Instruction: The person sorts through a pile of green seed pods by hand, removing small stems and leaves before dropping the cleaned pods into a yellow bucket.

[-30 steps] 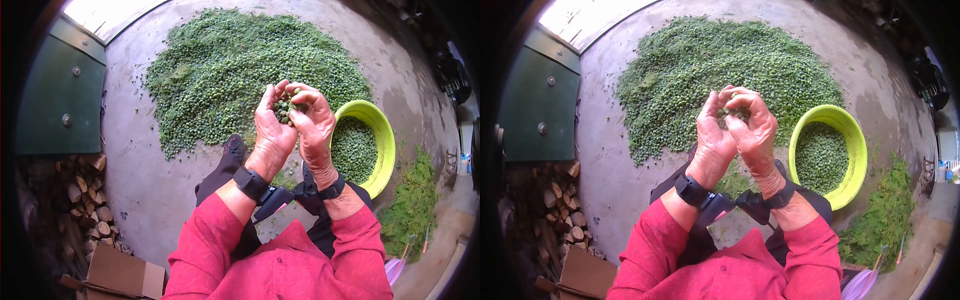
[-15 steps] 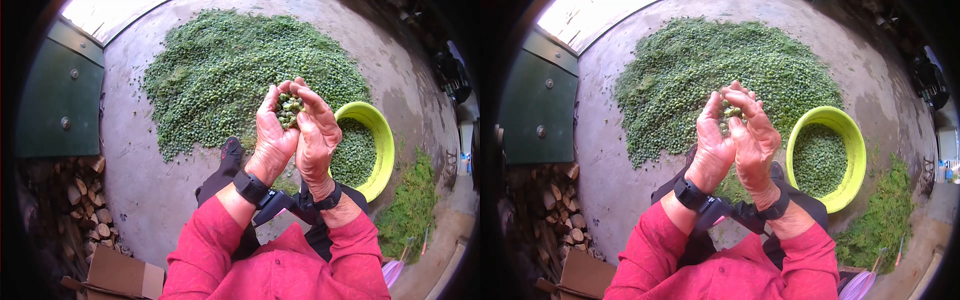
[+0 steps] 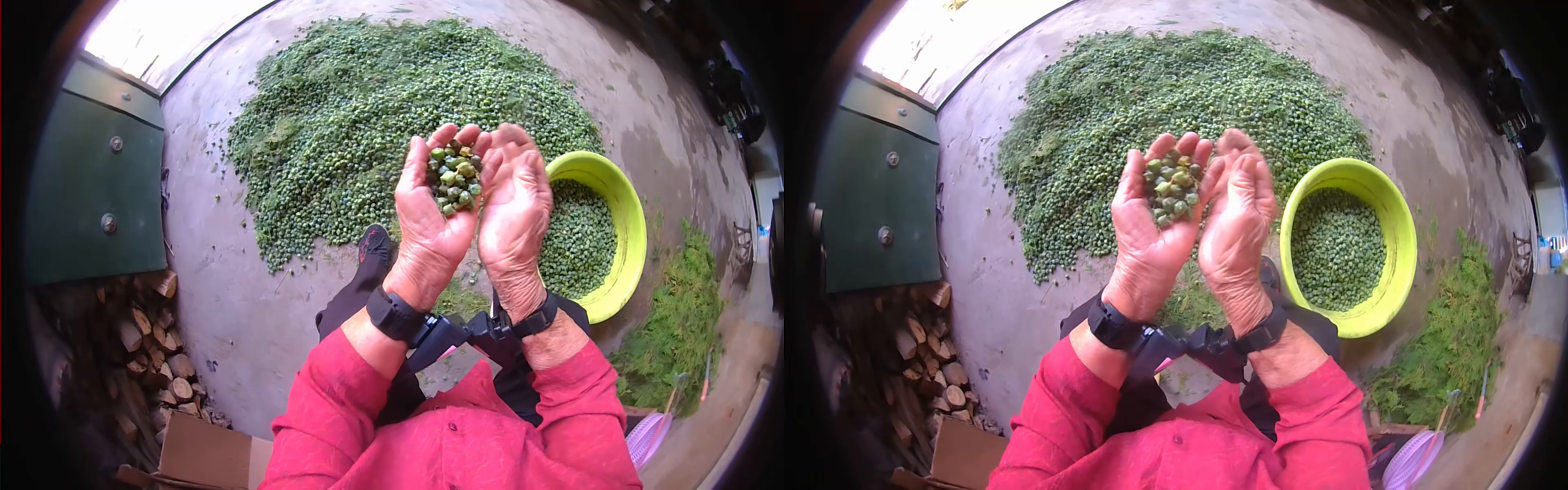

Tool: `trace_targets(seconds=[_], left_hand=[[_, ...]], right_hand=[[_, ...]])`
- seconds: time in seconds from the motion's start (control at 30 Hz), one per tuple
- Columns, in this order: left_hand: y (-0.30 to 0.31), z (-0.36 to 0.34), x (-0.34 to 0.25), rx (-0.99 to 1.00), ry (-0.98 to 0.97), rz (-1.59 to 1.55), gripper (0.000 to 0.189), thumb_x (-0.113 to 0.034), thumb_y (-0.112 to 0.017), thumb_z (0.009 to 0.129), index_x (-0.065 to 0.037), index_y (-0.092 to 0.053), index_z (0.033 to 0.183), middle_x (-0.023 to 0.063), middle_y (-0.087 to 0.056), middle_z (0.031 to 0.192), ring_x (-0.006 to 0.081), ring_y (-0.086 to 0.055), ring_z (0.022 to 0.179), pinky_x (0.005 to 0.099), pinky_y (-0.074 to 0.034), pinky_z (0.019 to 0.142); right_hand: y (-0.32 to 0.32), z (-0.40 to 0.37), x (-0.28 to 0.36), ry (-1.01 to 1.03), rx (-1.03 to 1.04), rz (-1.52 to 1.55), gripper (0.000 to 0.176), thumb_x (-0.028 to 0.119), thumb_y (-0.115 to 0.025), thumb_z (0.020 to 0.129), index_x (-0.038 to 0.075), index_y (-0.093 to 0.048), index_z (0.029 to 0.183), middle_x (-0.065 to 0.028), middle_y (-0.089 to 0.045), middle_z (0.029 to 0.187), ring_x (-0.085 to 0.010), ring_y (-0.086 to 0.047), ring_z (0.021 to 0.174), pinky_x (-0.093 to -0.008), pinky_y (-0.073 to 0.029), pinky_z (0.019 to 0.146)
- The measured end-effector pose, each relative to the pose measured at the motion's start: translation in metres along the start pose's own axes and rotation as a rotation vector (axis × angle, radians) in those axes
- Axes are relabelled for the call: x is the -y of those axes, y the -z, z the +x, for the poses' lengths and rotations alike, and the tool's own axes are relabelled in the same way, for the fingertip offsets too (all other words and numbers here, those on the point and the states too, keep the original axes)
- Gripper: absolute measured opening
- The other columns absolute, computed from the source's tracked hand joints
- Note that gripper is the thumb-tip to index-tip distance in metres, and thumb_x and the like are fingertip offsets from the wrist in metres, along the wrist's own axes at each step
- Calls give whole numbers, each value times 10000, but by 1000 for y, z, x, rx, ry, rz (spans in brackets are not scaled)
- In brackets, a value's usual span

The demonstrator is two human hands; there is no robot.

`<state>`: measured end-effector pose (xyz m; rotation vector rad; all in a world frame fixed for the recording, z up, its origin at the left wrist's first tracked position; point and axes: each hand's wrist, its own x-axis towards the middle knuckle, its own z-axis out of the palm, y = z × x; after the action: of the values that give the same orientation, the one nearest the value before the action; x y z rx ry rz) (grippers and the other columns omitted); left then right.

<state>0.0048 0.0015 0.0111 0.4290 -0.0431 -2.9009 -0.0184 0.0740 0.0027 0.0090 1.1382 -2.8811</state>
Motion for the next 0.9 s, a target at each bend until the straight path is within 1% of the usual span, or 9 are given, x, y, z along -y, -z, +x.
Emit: trace_targets(seconds=[0.03, 0.1, 0.13, 0.3, 0.43, 0.5, 0.77, 0.83, 0.9], left_hand=[[-1, 0, -1, 13, -30, 46, 396, -380, -402, 965, -30, -534, 1096, 189, -582, 1124, 330, -530, 1108, 505, -403, 993], [-14, -10, -4, 37, -93, 193, 433, -414, -398, 960, -28, -550, 1082, 187, -579, 1149, 323, -526, 1121, 488, -405, 991], [-17, -13, -4, 62, -157, 337, 471, -448, -394, 954, -25, -566, 1068, 185, -575, 1174, 316, -522, 1135, 472, -407, 989], [-3, -8, 2, 301, -359, 607, 587, -480, -348, 965, 26, -645, 966, 221, -528, 1248, 279, -518, 1151, 381, -366, 1011], [-1, -6, 1, 384, -599, 1013, 632, -527, -318, 956, 6, -614, 1121, 213, -430, 1361, 260, -419, 1254, 367, -296, 1045], [-3, -5, 1, 376, -591, 1116, 748, -626, -325, 899, 13, -519, 1235, 107, -311, 1458, 210, -422, 1215, 356, -299, 1040], [-8, -3, 17, 205, -798, 1014, 648, -499, -328, 960, -3, -337, 1377, 87, -255, 1482, 204, -263, 1336, 366, -209, 1088], [-10, -5, 19, 133, -778, 993, 633, -477, -335, 968, -12, -300, 1395, 111, -243, 1483, 230, -259, 1343, 380, -207, 1093], [-10, -4, 19, -21, -587, 709, 600, -450, -347, 973, -11, -310, 1381, 134, -296, 1443, 241, -312, 1303, 389, -229, 1085]], right_hand=[[3, 0, -1, 3, -7, 3, 325, 230, -450, 973, 10, -501, 1207, -127, -515, 1232, -220, -487, 1148, -364, -384, 1005], [2, 0, -3, -361, 70, 261, 365, 318, -427, 975, 34, -499, 1192, -104, -538, 1170, -220, -502, 1120, -367, -396, 993], [11, -2, -8, -431, -4, 119, 420, 392, -386, 975, 55, -483, 1205, -88, -545, 1147, -213, -521, 1085, -373, -412, 971], [-9, -5, 6, -517, 9, 320, 420, 423, -387, 968, 77, -486, 1185, -76, -581, 1090, -220, -566, 1006, -380, -451, 917], [-7, -3, 10, -543, -33, 282, 422, 420, -387, 968, 59, -509, 1149, -99, -591, 1075, -231, -574, 998, -389, -465, 907], [-7, -2, 10, -590, -33, 306, 431, 420, -378, 970, 43, -525, 1119, -111, -593, 1070, -239, -573, 1009, -390, -466, 910], [-6, 3, 11, -610, -45, 354, 443, 421, -361, 972, 29, -531, 1089, -135, -601, 1050, -269, -576, 1004, -400, -469, 912], [-5, 4, 10, -579, -18, 345, 443, 421, -362, 971, 27, -530, 1086, -138, -603, 1041, -270, -579, 995, -400, -473, 907], [-4, 5, 9, -516, -25, 317, 437, 416, -367, 970, 26, -527, 1087, -141, -604, 1030, -268, -583, 979, -396, -482, 893]])
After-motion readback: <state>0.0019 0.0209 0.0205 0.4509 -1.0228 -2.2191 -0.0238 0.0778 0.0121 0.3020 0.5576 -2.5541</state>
